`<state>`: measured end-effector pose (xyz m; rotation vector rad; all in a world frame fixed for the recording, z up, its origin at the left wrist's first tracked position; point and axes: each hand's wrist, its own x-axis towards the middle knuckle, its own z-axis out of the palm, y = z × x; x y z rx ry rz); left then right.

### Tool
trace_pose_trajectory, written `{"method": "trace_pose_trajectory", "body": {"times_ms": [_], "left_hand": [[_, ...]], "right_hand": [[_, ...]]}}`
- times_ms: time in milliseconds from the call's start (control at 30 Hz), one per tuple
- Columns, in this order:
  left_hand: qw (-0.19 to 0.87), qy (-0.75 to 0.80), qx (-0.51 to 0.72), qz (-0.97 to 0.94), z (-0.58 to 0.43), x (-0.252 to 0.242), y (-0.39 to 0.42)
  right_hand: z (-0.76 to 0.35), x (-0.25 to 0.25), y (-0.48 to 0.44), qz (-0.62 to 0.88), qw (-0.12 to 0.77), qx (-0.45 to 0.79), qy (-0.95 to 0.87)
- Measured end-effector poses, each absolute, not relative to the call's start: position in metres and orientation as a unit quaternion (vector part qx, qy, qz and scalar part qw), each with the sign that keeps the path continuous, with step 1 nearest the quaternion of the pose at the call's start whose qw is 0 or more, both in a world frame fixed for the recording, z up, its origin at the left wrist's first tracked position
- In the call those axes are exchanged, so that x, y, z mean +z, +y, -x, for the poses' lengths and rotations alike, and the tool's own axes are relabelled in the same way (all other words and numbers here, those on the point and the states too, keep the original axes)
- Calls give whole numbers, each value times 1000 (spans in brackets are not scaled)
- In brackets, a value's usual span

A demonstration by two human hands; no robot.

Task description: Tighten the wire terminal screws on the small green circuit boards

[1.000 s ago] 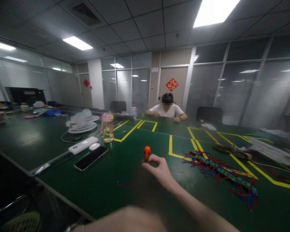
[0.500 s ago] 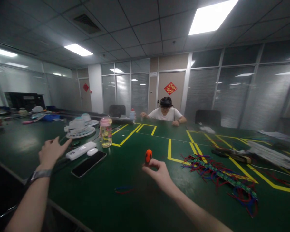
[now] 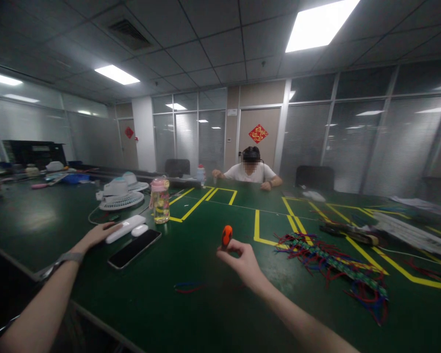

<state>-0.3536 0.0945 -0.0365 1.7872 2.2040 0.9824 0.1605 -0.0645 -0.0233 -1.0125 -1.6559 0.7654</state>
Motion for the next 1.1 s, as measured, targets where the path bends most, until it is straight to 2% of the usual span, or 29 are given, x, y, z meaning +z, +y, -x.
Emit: {"method": "trace_pose_trajectory", "body": {"times_ms": [133, 333, 533, 633, 867, 1100], "left_hand": [[136, 741, 291, -590, 348, -33, 90], [69, 746, 306, -588, 339, -32, 73], [9, 764, 234, -601, 332, -41, 69], [13, 774, 214, -596, 335, -43, 70], [86, 757, 276, -586, 339, -38, 68], [36, 685, 339, -644, 331, -41, 62]], "right_hand": [[-162, -24, -63, 418, 504, 316, -687], [-162, -24, -62, 416, 507, 325, -681], [-163, -24, -62, 417, 503, 327, -683], [-163, -23, -63, 416, 505, 326, -682], [-162, -22, -64, 428, 499, 332, -676], [-161, -22, -65, 434, 503, 326, -673]]}}
